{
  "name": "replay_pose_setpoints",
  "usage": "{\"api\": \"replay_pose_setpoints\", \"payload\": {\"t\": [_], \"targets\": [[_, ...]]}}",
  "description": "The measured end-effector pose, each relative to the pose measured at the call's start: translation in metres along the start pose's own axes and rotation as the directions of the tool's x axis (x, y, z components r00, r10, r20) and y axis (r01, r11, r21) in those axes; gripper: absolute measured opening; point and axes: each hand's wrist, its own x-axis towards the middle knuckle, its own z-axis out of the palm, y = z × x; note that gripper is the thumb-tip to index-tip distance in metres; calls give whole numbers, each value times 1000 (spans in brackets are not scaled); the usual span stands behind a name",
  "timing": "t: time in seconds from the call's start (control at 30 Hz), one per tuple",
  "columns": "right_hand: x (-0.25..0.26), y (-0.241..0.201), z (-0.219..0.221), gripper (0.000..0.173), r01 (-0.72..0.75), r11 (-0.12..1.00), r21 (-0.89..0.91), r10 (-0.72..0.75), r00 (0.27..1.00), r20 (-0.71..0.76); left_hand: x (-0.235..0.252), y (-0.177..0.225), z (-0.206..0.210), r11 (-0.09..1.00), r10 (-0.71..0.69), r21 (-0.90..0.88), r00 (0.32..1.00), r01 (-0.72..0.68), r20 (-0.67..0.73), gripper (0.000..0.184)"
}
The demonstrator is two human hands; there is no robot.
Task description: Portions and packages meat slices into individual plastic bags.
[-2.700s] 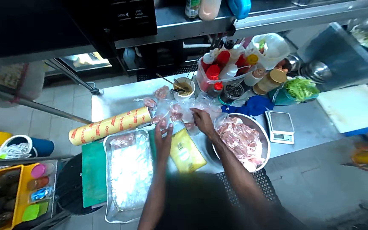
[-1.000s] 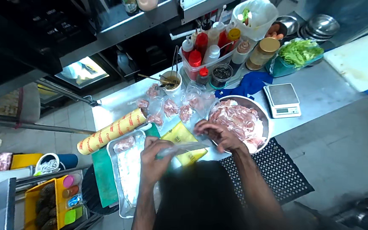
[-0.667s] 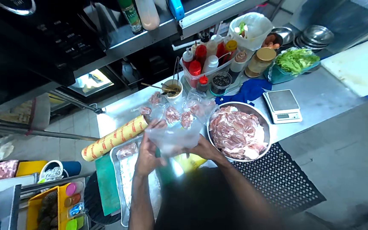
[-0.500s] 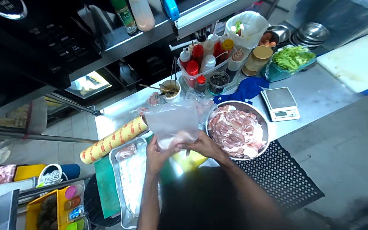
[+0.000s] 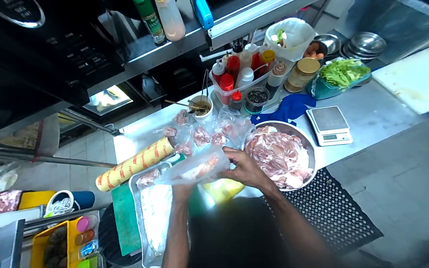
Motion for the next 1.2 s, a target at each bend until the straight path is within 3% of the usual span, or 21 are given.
{"api": "replay_pose_setpoints", "payload": {"t": [0.07,0.13,0.2,0.27,0.37,0.43,0.5,0.57,0.7,0.77,0.87,1.0,1.2], "targets": [[5,-9,-2,57,-132,987,88,124,987,99,3,2,-2,1000,-26,12,1000,25,9,90],[8,-12,2,42,-154,984,86,149,987,53,7,6,0,1000,-19,3,997,19,77,86],[10,-8,9,24,-108,991,85,114,991,-66,13,11,1,1000,29,-2,981,-29,191,69],[12,-1,11,23,-12,989,147,24,997,-77,19,16,0,996,86,-23,953,-83,290,62],[18,1,11,31,99,962,254,-105,994,10,26,14,3,982,185,-9,946,-190,264,24],[20,0,9,32,113,955,276,-131,990,47,30,14,7,979,200,-80,951,-187,234,20],[19,0,4,35,3,961,276,-37,992,118,29,16,13,988,107,-126,988,-92,112,16],[13,0,-3,41,-123,965,232,79,979,189,30,21,17,994,-47,-98,999,49,20,14],[1,-1,-10,19,-314,889,333,274,948,162,27,31,6,975,-224,55,944,217,242,33],[-3,1,-14,23,-347,843,412,310,938,156,22,30,3,973,-228,80,940,214,254,30],[-4,5,-18,39,-338,819,465,248,937,245,20,26,3,975,-195,-53,951,214,241,28],[-5,5,-20,42,-357,734,578,227,931,286,29,21,-4,976,-131,-109,908,189,398,24],[-10,5,-15,34,-442,476,761,414,876,250,23,10,-11,963,-112,-185,917,195,383,24]]}}
